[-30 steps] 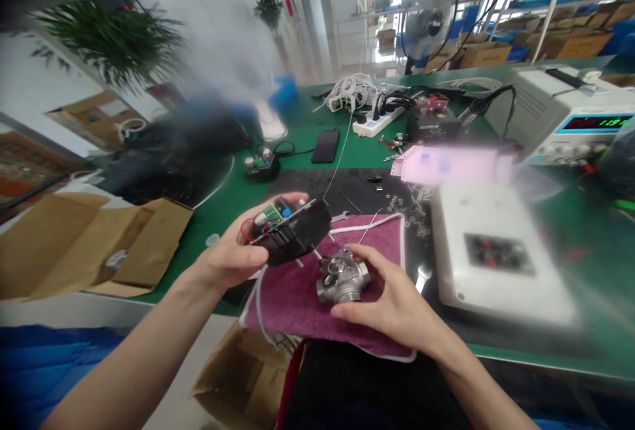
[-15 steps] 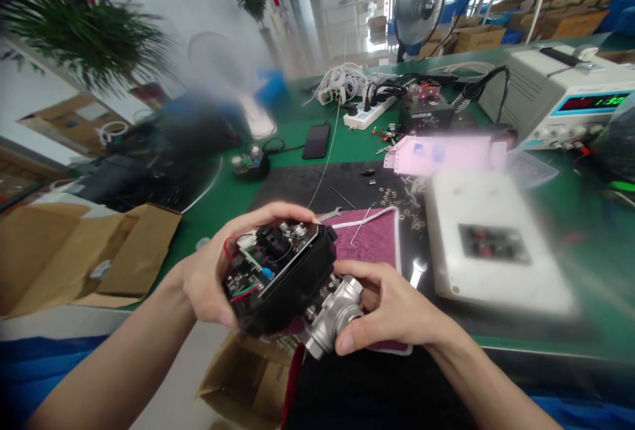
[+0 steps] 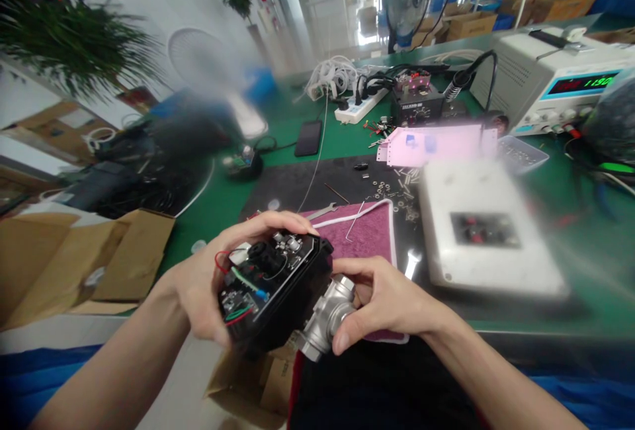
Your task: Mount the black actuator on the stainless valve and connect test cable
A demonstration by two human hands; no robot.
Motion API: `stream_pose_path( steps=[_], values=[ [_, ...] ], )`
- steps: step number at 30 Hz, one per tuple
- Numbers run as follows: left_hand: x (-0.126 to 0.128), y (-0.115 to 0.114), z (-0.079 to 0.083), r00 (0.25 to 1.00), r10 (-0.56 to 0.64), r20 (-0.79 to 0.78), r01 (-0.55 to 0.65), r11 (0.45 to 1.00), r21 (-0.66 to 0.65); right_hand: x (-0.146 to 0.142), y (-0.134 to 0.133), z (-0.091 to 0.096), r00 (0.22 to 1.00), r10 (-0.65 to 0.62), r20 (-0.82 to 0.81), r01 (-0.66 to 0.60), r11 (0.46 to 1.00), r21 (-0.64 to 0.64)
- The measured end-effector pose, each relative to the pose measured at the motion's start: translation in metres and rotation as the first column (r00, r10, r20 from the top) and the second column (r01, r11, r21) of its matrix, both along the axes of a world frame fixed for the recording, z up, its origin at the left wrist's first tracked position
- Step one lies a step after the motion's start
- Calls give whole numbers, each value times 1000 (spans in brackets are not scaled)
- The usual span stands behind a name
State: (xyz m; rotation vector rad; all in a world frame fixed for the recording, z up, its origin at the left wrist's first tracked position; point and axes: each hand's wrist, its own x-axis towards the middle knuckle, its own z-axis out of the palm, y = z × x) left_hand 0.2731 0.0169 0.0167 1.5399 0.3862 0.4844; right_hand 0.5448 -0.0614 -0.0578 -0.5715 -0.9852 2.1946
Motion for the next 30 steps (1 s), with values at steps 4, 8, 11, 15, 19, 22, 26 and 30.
stream_pose_path(
  steps=[4,8,11,15,19,22,26,30],
  values=[
    [4,-8,-7,993,113,41,-108,988,-109,1,0,-4,999,-42,11,42,999,-22],
    [7,-12,-9,986,148,78,-141,985,-96,-1,1,-2,999,-31,-12,31,999,-25],
    [7,-13,-9,984,146,97,-140,988,-69,-3,2,3,999,-20,-40,19,1000,-24],
    [7,-16,-8,980,179,82,-176,983,-52,-4,2,5,999,-5,-46,4,1000,-31],
    [5,-17,-6,978,198,66,-189,975,-115,-4,1,1,999,-34,12,35,995,-92],
    [4,-14,-7,975,198,100,-188,976,-106,-5,1,-1,997,-76,30,79,989,-122],
    [4,-10,-11,976,143,162,-135,989,-63,-6,0,0,998,-35,-53,32,997,-67],
    [6,-14,-21,984,109,143,-95,990,-100,-4,-1,1,995,20,-98,-25,998,-50]
  ],
)
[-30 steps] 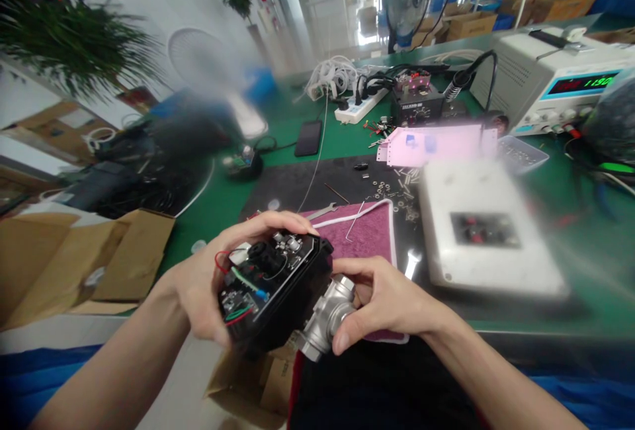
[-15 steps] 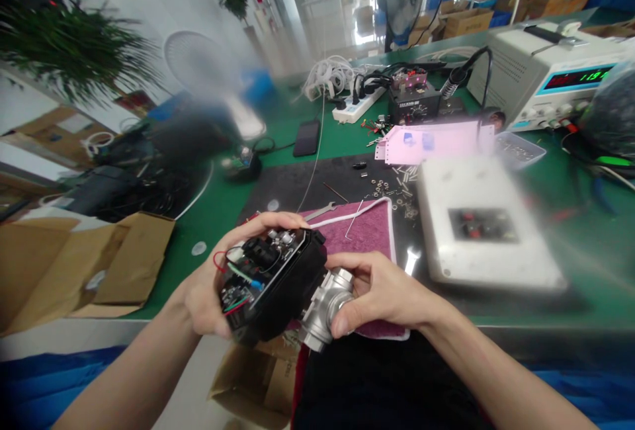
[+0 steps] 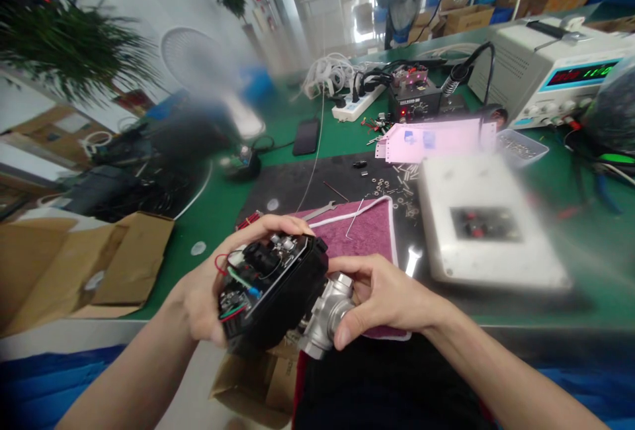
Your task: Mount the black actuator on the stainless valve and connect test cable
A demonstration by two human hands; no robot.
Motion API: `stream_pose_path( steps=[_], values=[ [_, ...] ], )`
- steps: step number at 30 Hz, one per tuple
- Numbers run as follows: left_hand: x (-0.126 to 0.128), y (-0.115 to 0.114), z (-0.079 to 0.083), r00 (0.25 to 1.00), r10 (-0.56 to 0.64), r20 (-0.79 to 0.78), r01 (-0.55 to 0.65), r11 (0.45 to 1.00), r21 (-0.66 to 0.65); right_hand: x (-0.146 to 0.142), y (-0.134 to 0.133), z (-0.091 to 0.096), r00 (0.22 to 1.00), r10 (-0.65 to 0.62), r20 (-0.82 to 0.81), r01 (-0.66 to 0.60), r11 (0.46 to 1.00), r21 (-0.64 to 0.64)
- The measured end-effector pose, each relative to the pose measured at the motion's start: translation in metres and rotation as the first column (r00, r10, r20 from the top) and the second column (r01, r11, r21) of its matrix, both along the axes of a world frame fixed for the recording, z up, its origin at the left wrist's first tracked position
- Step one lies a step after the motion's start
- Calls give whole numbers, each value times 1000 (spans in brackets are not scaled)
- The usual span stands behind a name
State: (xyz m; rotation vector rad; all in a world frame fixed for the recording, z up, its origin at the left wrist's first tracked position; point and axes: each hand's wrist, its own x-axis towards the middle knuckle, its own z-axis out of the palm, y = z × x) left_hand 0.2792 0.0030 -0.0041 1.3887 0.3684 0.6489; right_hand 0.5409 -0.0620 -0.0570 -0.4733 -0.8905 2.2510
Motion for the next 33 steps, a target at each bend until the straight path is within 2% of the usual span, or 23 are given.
stream_pose_path(
  steps=[3,5,7,9,11,12,14,15,17,19,22,25,27,30,33],
  values=[
    [-1,0,-7,1000,2,0,-2,999,-39,2,0,-4,996,-77,34,78,996,-40],
    [-5,6,-8,1000,-10,-24,10,1000,11,3,-1,-6,994,-96,58,98,994,-42],
    [-11,15,-2,995,-39,-89,53,986,158,4,-2,-7,995,-63,74,63,998,-6],
    [-20,23,8,980,-51,-194,116,933,340,3,-4,-6,994,-32,103,27,999,43],
    [-27,27,19,947,-17,-321,163,885,435,1,-6,-3,988,-66,140,53,994,90],
    [-29,26,23,931,22,-364,146,892,427,-1,-7,-1,981,-107,162,88,989,119],
    [-31,19,26,919,105,-381,27,945,326,-5,-7,1,953,-215,212,173,965,199],
    [-29,13,25,921,143,-362,-49,965,257,-8,-7,1,931,-275,240,214,943,254],
    [-22,1,18,919,238,-315,-187,965,186,-11,-5,-2,858,-407,312,270,876,400],
    [-13,-9,10,883,354,-309,-277,923,266,-12,-4,-6,735,-548,398,244,763,599],
    [1,-16,0,810,480,-337,-309,837,451,-9,-3,-13,522,-704,481,25,577,817],
    [9,-16,-4,789,490,-371,-234,797,557,-5,-5,-15,396,-782,481,-168,453,875],
    [14,-16,-2,781,502,-372,-178,750,637,-2,-7,-14,346,-819,459,-225,402,887],
    [20,-14,5,779,499,-380,-78,678,731,0,-9,-13,297,-850,436,-220,383,897],
    [23,-12,10,774,470,-423,-14,682,732,0,-9,-13,285,-860,422,-214,373,903]
  ],
)
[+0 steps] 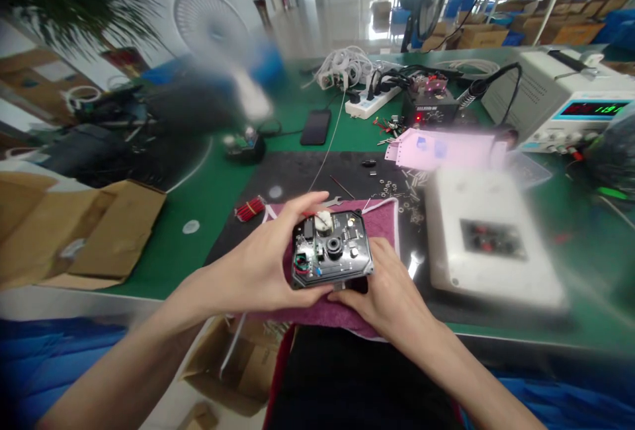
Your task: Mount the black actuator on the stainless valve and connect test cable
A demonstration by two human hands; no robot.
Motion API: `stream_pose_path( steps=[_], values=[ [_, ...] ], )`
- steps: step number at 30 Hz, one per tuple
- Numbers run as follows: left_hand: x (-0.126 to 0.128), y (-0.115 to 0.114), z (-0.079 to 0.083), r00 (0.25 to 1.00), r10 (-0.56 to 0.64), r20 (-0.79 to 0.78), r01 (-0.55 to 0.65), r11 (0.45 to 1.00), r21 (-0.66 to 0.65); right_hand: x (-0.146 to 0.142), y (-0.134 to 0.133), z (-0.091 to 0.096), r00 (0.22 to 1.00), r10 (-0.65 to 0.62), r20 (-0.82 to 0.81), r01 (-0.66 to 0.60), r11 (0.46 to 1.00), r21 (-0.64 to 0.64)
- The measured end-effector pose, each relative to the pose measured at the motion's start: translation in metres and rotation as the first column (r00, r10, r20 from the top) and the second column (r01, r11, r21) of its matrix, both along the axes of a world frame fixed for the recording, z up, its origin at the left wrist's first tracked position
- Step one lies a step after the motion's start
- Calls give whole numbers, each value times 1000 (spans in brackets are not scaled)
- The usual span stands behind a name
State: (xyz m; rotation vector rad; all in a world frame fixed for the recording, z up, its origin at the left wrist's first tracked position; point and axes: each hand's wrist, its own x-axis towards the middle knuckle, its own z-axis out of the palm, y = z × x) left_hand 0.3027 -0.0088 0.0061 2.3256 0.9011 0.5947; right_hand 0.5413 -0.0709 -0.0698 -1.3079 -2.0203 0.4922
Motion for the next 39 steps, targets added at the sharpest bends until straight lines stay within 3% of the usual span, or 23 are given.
stream_pose_path(
  steps=[11,15,20,25,29,35,39],
  values=[
    [0,-6,-15,989,69,134,-64,997,-36,3,3,-6,999,31,-8,-31,999,18],
    [0,-2,-15,993,27,112,-27,1000,3,4,2,-8,999,18,-32,-17,1000,3],
    [0,0,-16,985,71,157,-56,994,-95,5,4,-7,999,38,8,-38,999,0],
    [1,-3,-17,989,39,142,-37,999,-14,4,4,-8,999,27,-35,-27,1000,-7],
    [2,-3,-9,993,23,112,-17,999,-50,4,3,-11,1000,22,-6,-22,999,-25],
    [8,-6,4,990,117,73,-113,992,-48,5,2,-11,1000,20,24,-20,1000,-9],
    [10,-12,-10,957,192,218,-165,977,-138,6,1,-11,998,42,39,-42,999,-10]
  ],
)
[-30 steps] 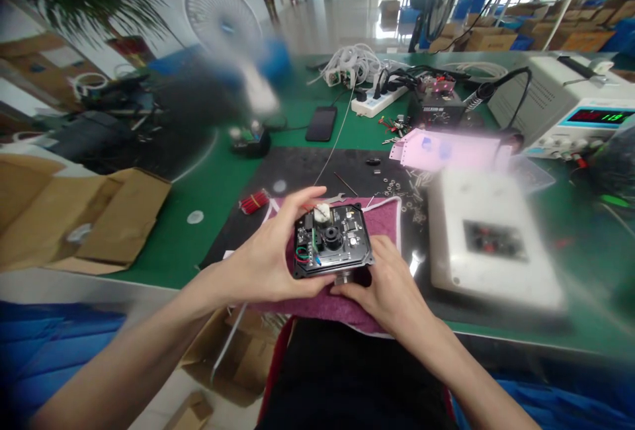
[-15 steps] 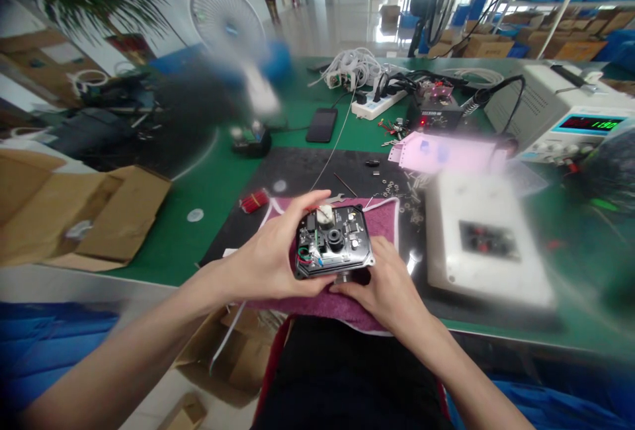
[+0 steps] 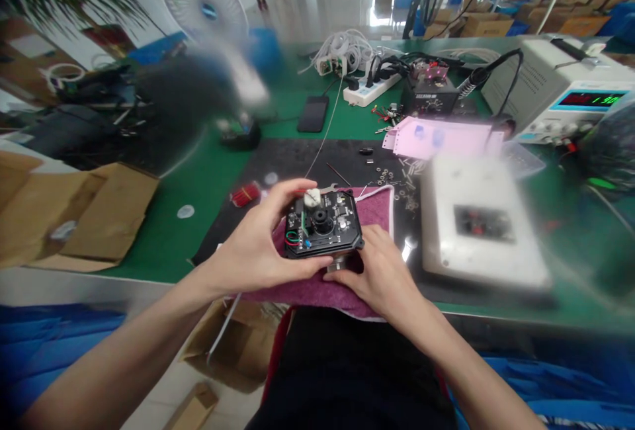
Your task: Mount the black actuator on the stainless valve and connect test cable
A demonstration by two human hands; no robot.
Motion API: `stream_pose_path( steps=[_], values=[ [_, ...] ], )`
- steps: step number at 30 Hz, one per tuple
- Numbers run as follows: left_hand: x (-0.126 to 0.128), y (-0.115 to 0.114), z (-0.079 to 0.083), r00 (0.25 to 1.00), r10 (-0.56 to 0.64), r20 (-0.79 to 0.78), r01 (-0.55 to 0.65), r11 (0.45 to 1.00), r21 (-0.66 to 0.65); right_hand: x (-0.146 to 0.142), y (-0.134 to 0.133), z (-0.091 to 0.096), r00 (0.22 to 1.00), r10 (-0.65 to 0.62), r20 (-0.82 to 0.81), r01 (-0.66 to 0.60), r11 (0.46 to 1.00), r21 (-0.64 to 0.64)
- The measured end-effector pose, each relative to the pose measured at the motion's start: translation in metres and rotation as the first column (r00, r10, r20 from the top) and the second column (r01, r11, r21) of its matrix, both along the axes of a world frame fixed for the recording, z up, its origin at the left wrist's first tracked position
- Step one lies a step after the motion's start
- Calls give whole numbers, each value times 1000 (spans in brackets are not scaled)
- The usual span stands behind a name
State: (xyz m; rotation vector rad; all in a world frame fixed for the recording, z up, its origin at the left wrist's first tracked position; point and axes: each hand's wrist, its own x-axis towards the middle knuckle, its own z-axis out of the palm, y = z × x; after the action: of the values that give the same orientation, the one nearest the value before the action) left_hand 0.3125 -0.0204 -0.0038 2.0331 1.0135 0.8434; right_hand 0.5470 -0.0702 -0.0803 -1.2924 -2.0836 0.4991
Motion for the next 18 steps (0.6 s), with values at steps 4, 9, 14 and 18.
stream_pose_path(
  steps=[4,9,14,18],
  values=[
    [-5,-4,-15,993,13,117,-11,1000,-18,0,0,3,1000,22,-11,-22,1000,17],
    [-9,1,-3,998,-32,-47,34,998,56,-1,1,7,999,26,-27,-26,1000,17],
    [-5,1,2,999,-13,-37,14,1000,22,-1,1,5,1000,6,-23,-6,1000,-1],
    [-1,-4,-2,991,48,122,-49,999,1,-1,1,5,1000,3,-16,-3,1000,-10]
  ],
)
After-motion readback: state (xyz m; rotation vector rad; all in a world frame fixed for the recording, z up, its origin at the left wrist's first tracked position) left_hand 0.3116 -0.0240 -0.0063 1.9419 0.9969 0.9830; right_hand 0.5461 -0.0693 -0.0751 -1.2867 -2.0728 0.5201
